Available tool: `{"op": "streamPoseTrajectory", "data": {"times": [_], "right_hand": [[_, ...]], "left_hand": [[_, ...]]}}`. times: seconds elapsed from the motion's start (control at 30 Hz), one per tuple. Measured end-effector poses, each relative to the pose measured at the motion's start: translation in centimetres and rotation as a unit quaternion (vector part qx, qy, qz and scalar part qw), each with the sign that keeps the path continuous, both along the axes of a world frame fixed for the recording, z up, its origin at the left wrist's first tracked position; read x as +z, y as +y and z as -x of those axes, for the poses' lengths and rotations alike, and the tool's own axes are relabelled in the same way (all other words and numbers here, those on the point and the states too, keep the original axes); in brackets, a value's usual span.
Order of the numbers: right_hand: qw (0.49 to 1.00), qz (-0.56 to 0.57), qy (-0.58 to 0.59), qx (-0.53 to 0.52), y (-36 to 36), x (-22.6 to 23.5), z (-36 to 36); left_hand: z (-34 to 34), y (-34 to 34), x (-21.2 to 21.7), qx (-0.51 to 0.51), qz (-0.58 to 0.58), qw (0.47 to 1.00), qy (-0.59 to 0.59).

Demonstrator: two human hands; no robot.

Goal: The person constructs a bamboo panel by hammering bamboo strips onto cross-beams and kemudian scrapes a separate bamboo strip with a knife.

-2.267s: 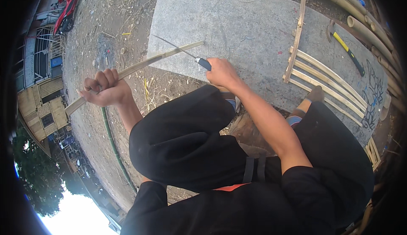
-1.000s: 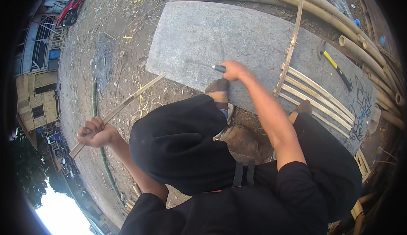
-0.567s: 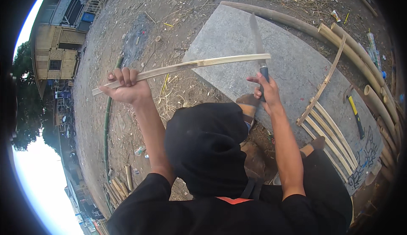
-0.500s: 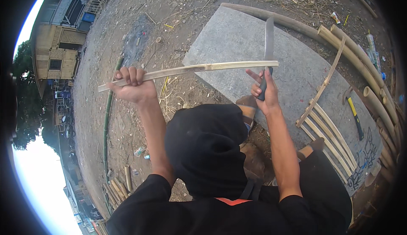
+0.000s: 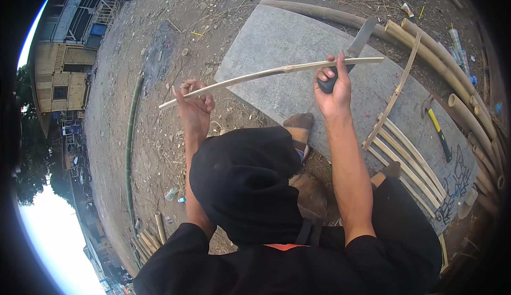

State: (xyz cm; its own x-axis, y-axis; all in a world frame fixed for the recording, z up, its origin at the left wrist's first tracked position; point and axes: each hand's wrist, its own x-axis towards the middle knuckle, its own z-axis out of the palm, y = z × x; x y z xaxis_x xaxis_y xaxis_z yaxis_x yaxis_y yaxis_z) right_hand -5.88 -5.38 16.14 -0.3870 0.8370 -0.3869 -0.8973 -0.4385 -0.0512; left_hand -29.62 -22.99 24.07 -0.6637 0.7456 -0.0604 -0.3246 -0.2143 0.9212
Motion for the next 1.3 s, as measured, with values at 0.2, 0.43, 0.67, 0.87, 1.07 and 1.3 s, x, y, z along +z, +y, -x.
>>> {"op": "streamPoseTrajectory", "data": {"times": [0.2, 0.43, 0.67, 0.87, 1.07, 1.3], "right_hand": [[0.997, -0.072, 0.029, -0.025, 2.3, 0.6, -0.3], [0.994, -0.095, 0.008, -0.052, 3.8, -0.5, -2.9], [0.994, -0.02, -0.09, -0.062, 2.0, -1.1, -1.4], [0.983, 0.01, -0.177, -0.039, 0.1, -2.4, 0.1], [0.987, -0.022, -0.158, 0.002, 1.2, 1.4, -1.7], [0.824, -0.206, -0.516, 0.112, 4.6, 5.6, -8.8]], "left_hand": [[3.6, -5.2, -5.9, -0.115, 0.036, 0.986, 0.114], [8.4, -10.1, -4.0, 0.103, 0.096, 0.987, 0.084], [19.8, -21.6, -10.2, 0.167, 0.558, 0.553, 0.596], [1.9, -4.6, -0.8, -0.057, 0.298, 0.698, 0.649], [-4.0, 4.5, -2.8, -0.291, 0.305, 0.655, 0.628], [-1.1, 6.1, -1.9, -0.28, 0.253, 0.762, 0.526]]}}
